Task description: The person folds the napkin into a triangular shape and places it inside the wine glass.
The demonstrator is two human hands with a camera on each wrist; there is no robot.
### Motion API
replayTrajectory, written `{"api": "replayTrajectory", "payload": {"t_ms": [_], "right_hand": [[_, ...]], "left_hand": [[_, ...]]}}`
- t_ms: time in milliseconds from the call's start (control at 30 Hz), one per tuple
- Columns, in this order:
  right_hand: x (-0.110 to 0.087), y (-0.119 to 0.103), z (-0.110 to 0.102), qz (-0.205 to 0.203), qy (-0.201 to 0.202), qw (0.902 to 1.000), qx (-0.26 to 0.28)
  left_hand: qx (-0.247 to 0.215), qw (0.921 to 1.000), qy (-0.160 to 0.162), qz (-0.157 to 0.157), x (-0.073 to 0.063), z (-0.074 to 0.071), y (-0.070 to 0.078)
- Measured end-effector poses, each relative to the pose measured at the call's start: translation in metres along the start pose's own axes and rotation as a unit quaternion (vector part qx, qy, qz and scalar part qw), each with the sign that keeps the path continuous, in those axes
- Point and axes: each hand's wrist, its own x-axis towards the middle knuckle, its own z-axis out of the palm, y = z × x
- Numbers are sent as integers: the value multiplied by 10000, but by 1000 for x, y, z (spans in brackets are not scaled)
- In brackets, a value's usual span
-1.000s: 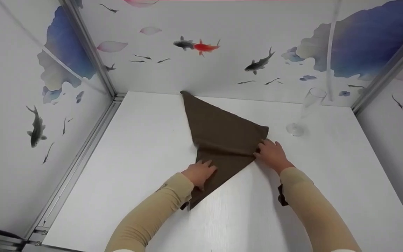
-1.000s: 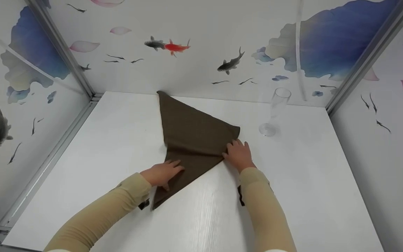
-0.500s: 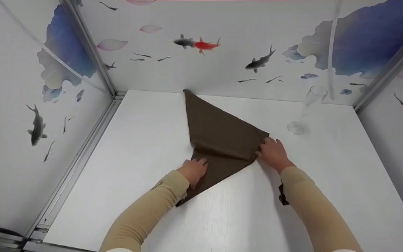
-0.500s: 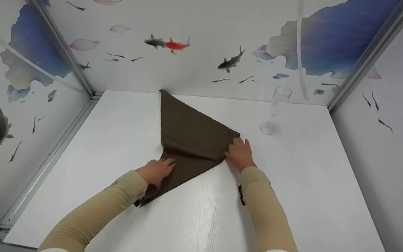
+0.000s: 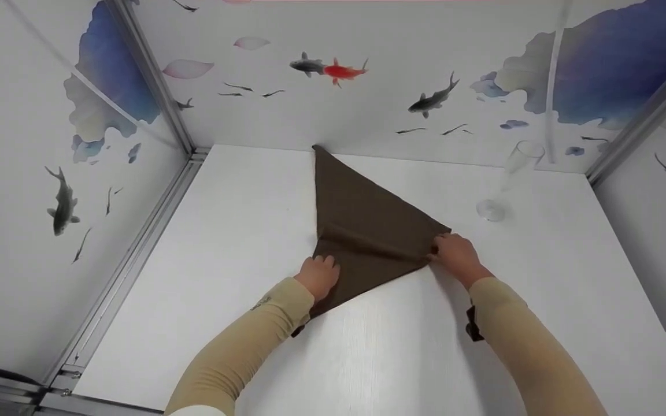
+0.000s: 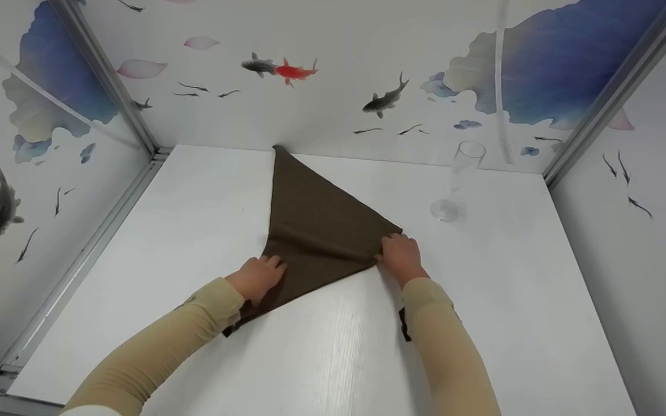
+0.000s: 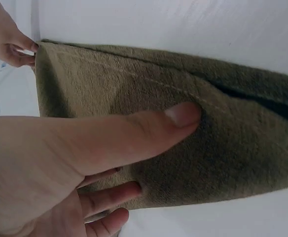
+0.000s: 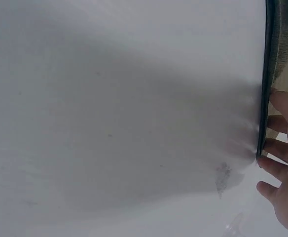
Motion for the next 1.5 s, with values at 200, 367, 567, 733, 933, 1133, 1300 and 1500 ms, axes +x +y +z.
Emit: {"api": "replayTrajectory", "payload": {"t_ms": [200, 367, 567, 733, 933, 1133, 1300, 1500], "right_hand": [[-3, -7, -1, 280, 5, 9995, 150], [-6, -11, 1, 371, 53, 9989, 285], [-10, -17, -2, 516, -68, 9972, 538], [-11, -21, -3, 579, -134, 9967, 547], [-15, -28, 0, 594, -10, 9970, 494], [-21, -34, 0, 737, 61, 9954, 615], [-22, -42, -1, 973, -180, 9933, 595], [-22, -48, -1, 973, -222, 9940, 457]], "left_hand": [[-277, 9995, 8, -123, -3, 3, -5], [-481, 9982, -153, -320, -2, 4, -9], [-634, 9959, -461, -450, 6, 5, -12], [-1233, 9877, -522, -813, 10, 8, -13], [-2196, 9665, -313, -1294, 12, 11, -15], [-2688, 9502, -258, -1559, 16, 9, -17], [-3152, 9300, -376, -1855, 22, 10, -15], [-2971, 9278, -398, -2222, 30, 6, -11]]}}
